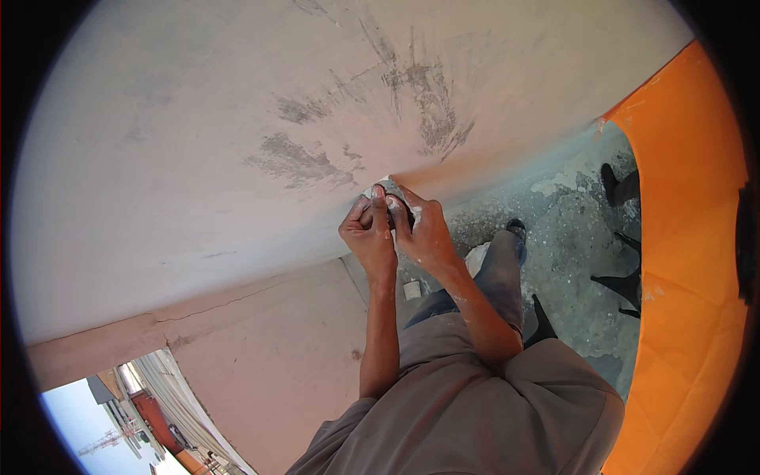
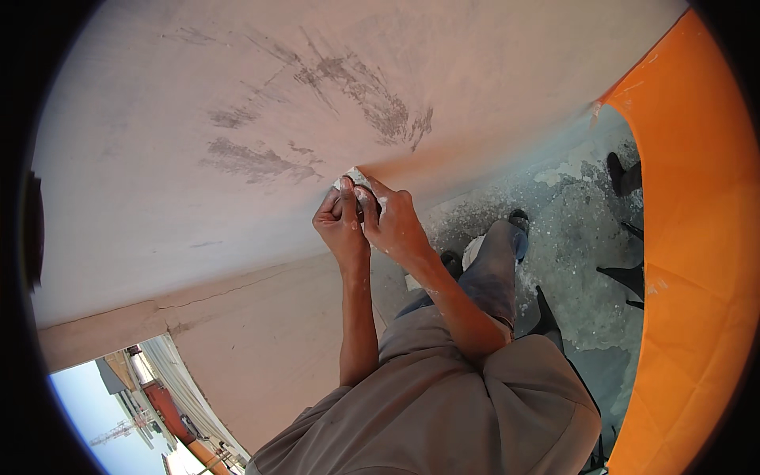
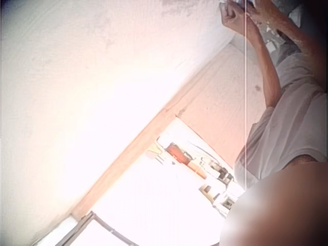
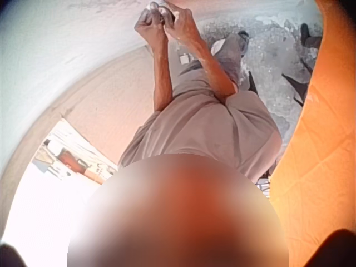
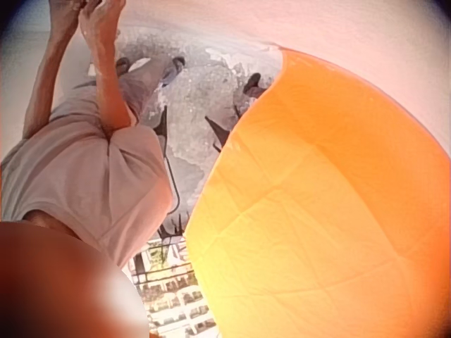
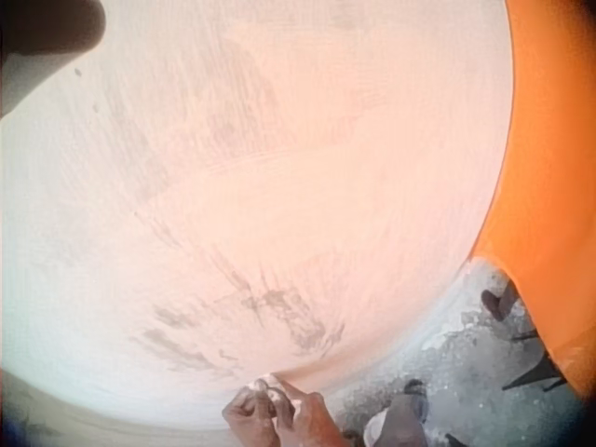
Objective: Applying and smoothing plaster on a wall using a putty knife.
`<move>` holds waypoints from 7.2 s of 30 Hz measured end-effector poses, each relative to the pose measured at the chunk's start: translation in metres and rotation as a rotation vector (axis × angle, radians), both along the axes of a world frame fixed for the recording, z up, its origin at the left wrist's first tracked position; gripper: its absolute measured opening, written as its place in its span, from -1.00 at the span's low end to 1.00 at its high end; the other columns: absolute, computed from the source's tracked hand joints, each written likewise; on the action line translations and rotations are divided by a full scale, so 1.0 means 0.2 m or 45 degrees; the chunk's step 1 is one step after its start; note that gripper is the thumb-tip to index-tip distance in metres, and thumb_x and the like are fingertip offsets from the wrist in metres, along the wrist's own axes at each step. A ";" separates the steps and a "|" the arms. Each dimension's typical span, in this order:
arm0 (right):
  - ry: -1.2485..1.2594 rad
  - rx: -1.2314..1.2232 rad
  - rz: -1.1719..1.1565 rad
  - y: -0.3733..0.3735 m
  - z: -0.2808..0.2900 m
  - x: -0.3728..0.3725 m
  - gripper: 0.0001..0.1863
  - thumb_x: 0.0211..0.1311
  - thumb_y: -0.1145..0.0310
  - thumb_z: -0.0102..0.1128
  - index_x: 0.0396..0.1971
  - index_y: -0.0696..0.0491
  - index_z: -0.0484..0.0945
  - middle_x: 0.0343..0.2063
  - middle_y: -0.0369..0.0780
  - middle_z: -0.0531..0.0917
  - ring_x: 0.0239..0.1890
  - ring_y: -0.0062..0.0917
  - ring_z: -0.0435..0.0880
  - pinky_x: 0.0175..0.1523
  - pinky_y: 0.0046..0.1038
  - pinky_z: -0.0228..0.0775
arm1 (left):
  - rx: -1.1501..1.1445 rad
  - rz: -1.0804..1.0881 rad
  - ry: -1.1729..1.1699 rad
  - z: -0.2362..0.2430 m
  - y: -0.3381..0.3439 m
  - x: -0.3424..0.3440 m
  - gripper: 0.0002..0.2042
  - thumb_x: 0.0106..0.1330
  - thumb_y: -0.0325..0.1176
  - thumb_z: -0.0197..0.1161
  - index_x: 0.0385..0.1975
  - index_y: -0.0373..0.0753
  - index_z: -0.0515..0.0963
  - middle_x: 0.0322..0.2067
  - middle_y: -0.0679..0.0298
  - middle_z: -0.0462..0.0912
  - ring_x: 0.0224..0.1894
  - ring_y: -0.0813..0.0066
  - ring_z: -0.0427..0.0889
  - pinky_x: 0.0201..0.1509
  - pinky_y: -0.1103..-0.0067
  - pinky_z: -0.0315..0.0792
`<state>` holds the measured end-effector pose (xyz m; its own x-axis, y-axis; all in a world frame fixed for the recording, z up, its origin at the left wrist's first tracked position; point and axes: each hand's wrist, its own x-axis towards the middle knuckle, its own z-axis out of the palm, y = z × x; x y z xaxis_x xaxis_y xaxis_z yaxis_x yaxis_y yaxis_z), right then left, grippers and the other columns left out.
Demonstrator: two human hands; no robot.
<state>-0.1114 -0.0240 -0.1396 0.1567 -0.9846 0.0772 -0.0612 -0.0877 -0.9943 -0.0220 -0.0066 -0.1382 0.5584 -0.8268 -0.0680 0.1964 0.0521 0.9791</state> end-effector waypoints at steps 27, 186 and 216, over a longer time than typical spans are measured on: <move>-0.061 -0.080 0.020 -0.04 0.00 -0.01 -0.69 0.45 0.42 0.09 0.09 0.22 0.58 -0.51 0.08 0.64 -0.54 -0.30 0.63 -0.36 -0.36 0.47 | 0.011 0.063 -0.132 0.01 -0.02 -0.01 -0.71 0.46 -0.39 0.32 -0.56 -0.28 0.51 -0.64 0.51 0.50 -0.54 0.85 0.27 -0.52 0.73 0.19; -0.257 0.023 0.166 -0.08 0.56 0.04 -0.74 0.55 0.33 0.07 -0.12 0.25 0.61 -0.63 -0.36 0.50 -0.53 -0.79 0.38 -0.48 -0.55 0.25 | -0.100 0.073 -0.209 0.78 -0.04 0.03 -0.72 0.40 -0.47 0.36 -0.60 -0.37 0.56 -0.69 0.56 0.44 -0.56 0.85 0.21 -0.57 0.70 0.04; 0.387 0.393 0.238 0.15 0.33 -0.79 -0.80 0.43 0.41 0.09 -0.06 0.19 0.52 -0.50 -0.07 0.70 -0.54 -0.29 0.62 -0.29 -0.27 0.47 | -0.415 -0.354 -0.563 0.65 0.17 0.80 -0.92 0.27 -0.66 0.32 -0.28 -0.40 0.67 -0.65 0.35 0.52 -0.70 0.66 0.40 -0.60 0.68 0.23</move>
